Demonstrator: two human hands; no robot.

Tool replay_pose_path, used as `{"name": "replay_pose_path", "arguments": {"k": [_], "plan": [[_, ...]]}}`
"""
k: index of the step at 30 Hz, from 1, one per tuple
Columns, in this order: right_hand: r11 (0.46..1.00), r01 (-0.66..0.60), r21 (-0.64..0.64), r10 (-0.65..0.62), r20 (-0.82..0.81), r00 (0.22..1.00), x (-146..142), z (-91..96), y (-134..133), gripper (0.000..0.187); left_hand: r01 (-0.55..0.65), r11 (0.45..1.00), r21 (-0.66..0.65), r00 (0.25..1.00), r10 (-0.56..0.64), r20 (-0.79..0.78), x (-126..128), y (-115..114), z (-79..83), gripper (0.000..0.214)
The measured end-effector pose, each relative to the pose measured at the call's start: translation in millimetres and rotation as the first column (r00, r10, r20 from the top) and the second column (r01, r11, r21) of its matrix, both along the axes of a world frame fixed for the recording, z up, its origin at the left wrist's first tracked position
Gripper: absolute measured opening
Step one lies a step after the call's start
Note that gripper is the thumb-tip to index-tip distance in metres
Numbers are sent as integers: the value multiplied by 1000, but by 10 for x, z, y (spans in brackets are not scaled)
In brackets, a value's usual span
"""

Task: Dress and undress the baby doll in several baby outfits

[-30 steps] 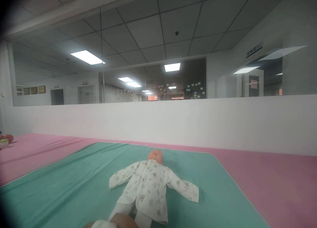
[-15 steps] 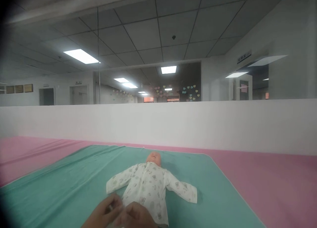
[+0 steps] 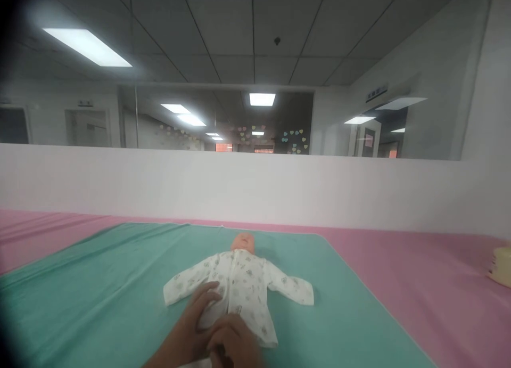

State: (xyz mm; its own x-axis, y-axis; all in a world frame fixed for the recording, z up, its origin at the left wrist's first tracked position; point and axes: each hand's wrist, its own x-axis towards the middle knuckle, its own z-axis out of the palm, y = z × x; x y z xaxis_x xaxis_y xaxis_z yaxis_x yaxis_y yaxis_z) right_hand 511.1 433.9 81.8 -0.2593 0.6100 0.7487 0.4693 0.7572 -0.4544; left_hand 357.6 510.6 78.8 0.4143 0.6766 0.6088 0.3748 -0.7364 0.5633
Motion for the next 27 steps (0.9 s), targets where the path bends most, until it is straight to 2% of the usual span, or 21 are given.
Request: {"name": "replay_pose_path", "arguments": {"k": [3,5,8,10,12,13,15,17,18,20,23,25,27], "plan": [[985,170,32,-172,95,981,64,166,-104,22,-28,999,-45,1000,28,2,-32,-100,154,7],[943,329,60,-334,123,935,145,220,-104,29,-34,995,-90,997,40,63,-34,-151,248,11],[877,475,64,-479,183,859,290,230,-41,38,-74,957,-280,973,131,190,-55,-189,342,23],[868,496,6,-486,212,848,373,237,3,37,-159,896,-414,925,282,256,-104,-163,369,27],[873,483,-64,-463,200,863,432,266,23,24,-244,833,-497,843,435,316,-182,-88,368,32],[878,470,-93,-450,177,875,454,286,24,17,-255,805,-535,798,488,353,-227,-38,359,32],[877,454,-159,-443,104,891,497,326,16,20,-224,753,-619,712,560,423,-316,65,331,26],[840,484,-243,-498,7,867,561,353,10,27,-228,691,-686,648,634,423,-389,145,300,16],[809,512,-287,-545,-43,837,610,360,11,29,-259,669,-697,639,659,396,-416,171,286,15],[740,564,-366,-644,-144,752,752,358,24,31,-369,674,-640,669,671,321,-447,195,263,25],[657,613,-439,-747,-272,606,1061,309,45,32,-484,783,-390,786,585,199,-432,194,219,35],[600,635,-487,-794,-264,547,1294,249,39,32,-488,848,-206,855,512,85,-396,202,170,34],[533,656,-535,-828,-172,533,1507,176,14,33,-463,881,-93,886,460,-49,-359,233,114,32]]}}
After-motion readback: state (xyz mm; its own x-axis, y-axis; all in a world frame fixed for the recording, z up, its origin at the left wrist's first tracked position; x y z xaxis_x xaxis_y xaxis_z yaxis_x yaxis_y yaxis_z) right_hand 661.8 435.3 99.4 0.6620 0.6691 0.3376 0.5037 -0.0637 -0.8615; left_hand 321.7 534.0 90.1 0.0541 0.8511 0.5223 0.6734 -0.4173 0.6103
